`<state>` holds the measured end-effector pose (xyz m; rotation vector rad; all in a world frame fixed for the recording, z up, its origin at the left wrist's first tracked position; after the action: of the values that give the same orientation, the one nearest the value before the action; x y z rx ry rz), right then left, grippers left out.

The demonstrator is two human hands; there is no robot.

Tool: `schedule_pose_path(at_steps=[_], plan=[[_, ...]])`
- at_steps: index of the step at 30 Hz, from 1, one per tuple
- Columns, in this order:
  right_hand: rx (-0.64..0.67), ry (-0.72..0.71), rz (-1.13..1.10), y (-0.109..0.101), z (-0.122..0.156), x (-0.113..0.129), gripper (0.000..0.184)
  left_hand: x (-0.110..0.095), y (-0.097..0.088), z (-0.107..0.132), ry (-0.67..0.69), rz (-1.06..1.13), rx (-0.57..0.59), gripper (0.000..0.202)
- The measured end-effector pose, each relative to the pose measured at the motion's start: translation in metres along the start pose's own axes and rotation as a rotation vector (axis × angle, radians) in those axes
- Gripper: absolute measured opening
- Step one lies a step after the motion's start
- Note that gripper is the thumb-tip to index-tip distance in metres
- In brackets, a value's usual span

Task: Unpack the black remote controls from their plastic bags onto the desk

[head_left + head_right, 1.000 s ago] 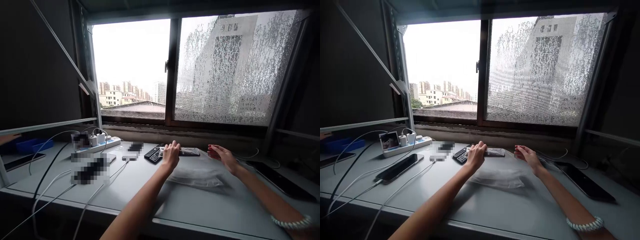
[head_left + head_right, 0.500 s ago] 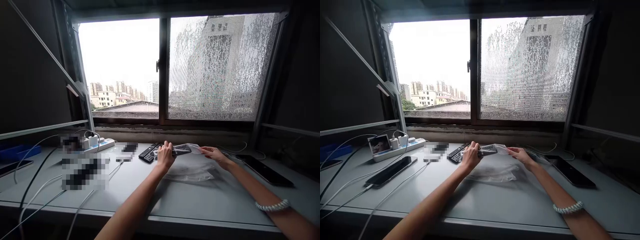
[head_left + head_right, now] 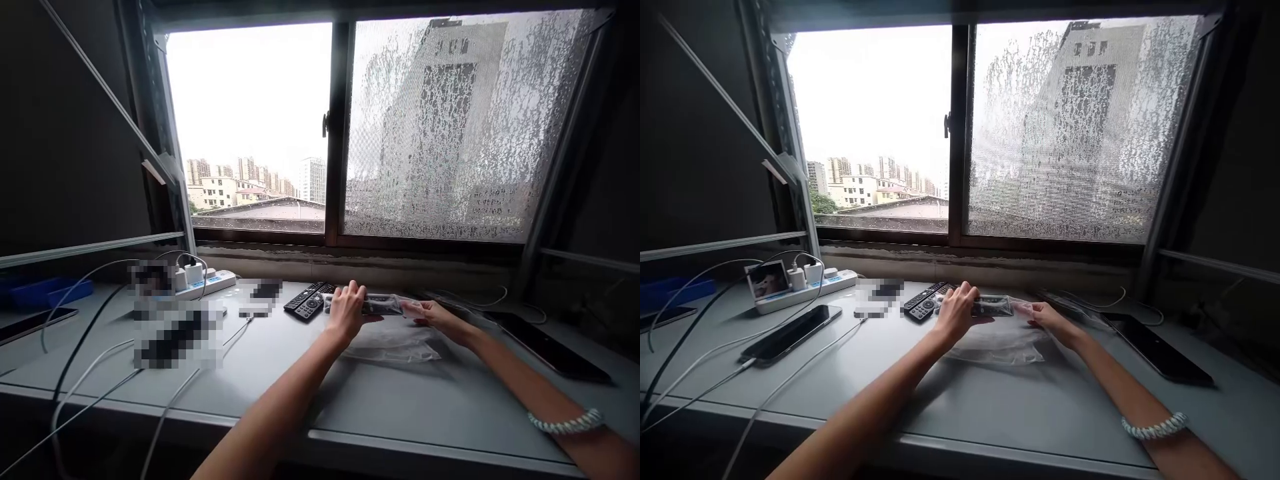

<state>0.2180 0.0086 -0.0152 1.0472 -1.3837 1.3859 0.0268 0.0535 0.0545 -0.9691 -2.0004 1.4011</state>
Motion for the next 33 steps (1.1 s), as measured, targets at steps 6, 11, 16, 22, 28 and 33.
schedule_pose_path(at_steps=[6, 11, 16, 22, 28, 33], plan=[[0.024, -0.033, -0.013, 0.002, 0.001, 0.003, 0.032, -0.008, -0.007, 0.002, 0.062, -0.086, -0.054, 0.045], [0.006, -0.057, 0.012, 0.001, -0.001, 0.006, 0.032, -0.008, -0.009, 0.002, 0.103, -0.151, -0.065, 0.040], [-0.027, -0.080, 0.004, -0.006, 0.000, 0.008, 0.036, -0.001, -0.010, -0.001, 0.068, -0.187, -0.062, 0.038], [-0.252, -0.143, -0.226, -0.027, 0.009, 0.010, 0.016, 0.019, -0.008, -0.004, -0.033, -0.148, -0.033, 0.033], [-0.438, -0.146, -0.532, -0.044, 0.017, 0.005, 0.004, 0.028, -0.001, -0.004, -0.050, -0.021, -0.006, 0.032], [-0.532, -0.105, -0.596, -0.057, 0.018, -0.007, 0.016, 0.018, -0.002, -0.003, 0.006, -0.008, -0.022, 0.037]])
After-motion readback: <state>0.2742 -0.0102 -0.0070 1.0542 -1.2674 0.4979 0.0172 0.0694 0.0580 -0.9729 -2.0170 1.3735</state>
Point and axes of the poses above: each hand's wrist, its own z-axis away from the middle knuckle, its own y-axis out of the palm, x = y × z, the point moved 7 cm from there along -z, towards the middle knuckle, and after that the axes turned 14 degrees about x, right-handed, at the moved point
